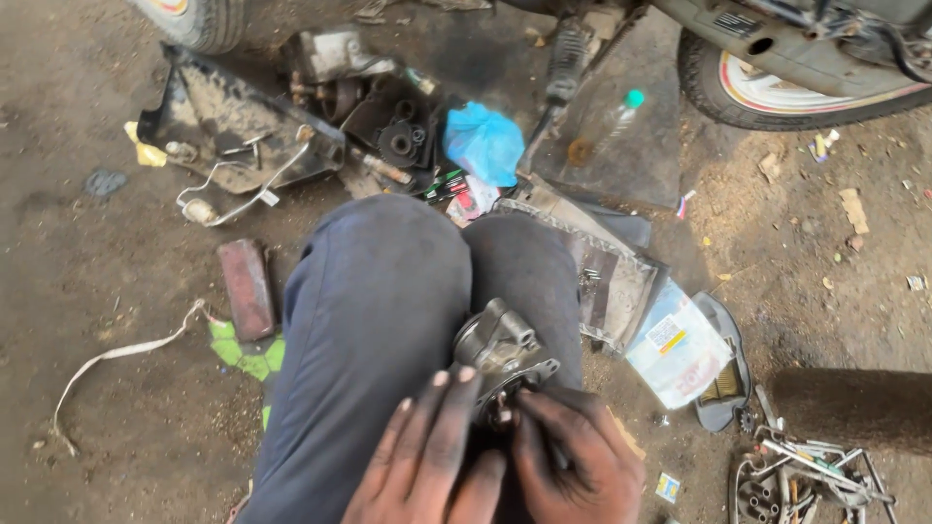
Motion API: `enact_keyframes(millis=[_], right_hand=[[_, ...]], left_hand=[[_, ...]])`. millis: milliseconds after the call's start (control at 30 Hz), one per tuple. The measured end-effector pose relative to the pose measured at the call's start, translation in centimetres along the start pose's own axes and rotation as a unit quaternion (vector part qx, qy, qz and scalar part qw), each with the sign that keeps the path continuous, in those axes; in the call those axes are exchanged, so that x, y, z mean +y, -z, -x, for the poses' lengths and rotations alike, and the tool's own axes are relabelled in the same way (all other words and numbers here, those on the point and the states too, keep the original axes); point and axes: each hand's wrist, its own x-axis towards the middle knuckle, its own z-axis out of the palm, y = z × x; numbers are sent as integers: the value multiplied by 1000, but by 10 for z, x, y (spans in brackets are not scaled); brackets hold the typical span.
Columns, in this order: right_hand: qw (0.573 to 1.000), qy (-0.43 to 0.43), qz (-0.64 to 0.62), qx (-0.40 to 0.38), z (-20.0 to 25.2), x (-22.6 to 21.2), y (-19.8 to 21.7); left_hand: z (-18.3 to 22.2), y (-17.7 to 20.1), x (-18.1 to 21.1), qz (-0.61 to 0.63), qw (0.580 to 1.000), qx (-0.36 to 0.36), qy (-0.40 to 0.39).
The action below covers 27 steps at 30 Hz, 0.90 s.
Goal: Clean and reassemble the internal components of a motorcycle starter motor.
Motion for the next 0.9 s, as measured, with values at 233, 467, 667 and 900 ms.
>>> enact_keyframes(millis=[233,467,667,900], right_hand=[[984,-150,91,-6,9,4,5],[992,-40,109,-52,-3,-10,5],[994,-23,91,-49,4,-7,4],[993,-49,86,-58,2,-13,6]], left_hand=[[-7,13,5,34,998,-46,39],[-10,15,7,15,997,-67,40],[-12,18,10,15,995,-79,66],[-15,26,7,42,993,-92,59]])
